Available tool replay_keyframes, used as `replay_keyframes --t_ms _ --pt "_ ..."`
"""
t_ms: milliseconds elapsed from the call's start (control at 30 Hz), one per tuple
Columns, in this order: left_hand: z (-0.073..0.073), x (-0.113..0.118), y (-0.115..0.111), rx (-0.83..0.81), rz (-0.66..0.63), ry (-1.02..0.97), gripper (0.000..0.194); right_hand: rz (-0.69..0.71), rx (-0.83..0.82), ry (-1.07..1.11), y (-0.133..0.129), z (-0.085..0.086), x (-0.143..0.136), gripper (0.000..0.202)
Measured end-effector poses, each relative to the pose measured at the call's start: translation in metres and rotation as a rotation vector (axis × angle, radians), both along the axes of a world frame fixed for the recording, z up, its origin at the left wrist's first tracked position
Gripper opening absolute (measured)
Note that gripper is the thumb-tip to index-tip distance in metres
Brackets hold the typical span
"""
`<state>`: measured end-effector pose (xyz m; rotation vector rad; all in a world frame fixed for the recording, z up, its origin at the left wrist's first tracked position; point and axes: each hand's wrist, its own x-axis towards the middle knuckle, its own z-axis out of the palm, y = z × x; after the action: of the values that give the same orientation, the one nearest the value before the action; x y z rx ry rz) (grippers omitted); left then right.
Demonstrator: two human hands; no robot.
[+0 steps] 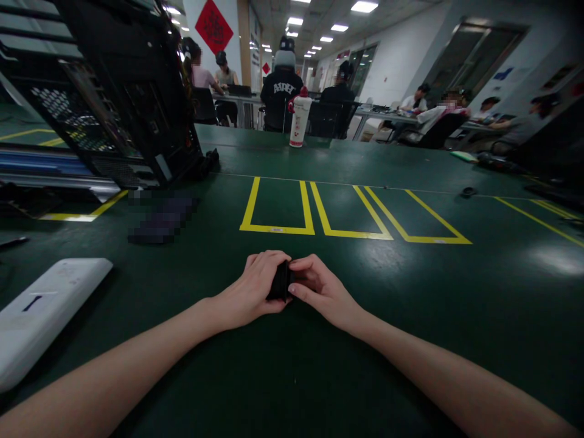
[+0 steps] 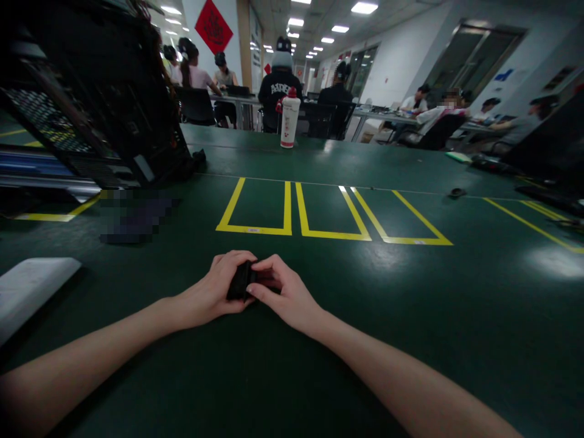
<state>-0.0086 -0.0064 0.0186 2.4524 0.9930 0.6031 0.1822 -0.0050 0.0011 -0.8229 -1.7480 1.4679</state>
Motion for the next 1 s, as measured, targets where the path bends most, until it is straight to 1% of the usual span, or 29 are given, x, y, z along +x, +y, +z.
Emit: replay_keyframes --t_ms 233,400,467,567,633,833,1000 --pt "0.001 0.001 0.001 -0.015 0.004 -0.021 0.055 -0.015 0.024 -0.093 -0.001 0.004 0.000 0.032" --pt "-0.007 0.000 0.003 -0.019 0.014 -0.028 0.060 -0.014 0.144 -0.082 -0.002 0.001 0.001 0.035" --pt "-0.012 0.000 0.004 0.001 0.033 -0.052 0.064 -0.017 0.162 -0.078 -0.002 -0.001 0.001 0.033" --pt "-0.016 0.001 0.004 0.022 0.034 -0.063 0.061 -0.030 0.135 -0.060 -0.002 -0.003 0.000 0.024" --pt "-0.014 0.001 0.004 0.031 0.027 -0.054 0.060 -0.043 0.117 -0.059 -0.002 -0.003 -0.001 0.023" --pt "-0.001 -0.001 0.000 -0.015 0.006 -0.010 0.057 -0.045 0.075 -0.137 -0.002 0.001 -0.001 0.033" --pt "-0.001 -0.001 0.000 -0.016 0.002 -0.027 0.057 -0.021 0.139 -0.119 -0.003 0.003 -0.001 0.031"
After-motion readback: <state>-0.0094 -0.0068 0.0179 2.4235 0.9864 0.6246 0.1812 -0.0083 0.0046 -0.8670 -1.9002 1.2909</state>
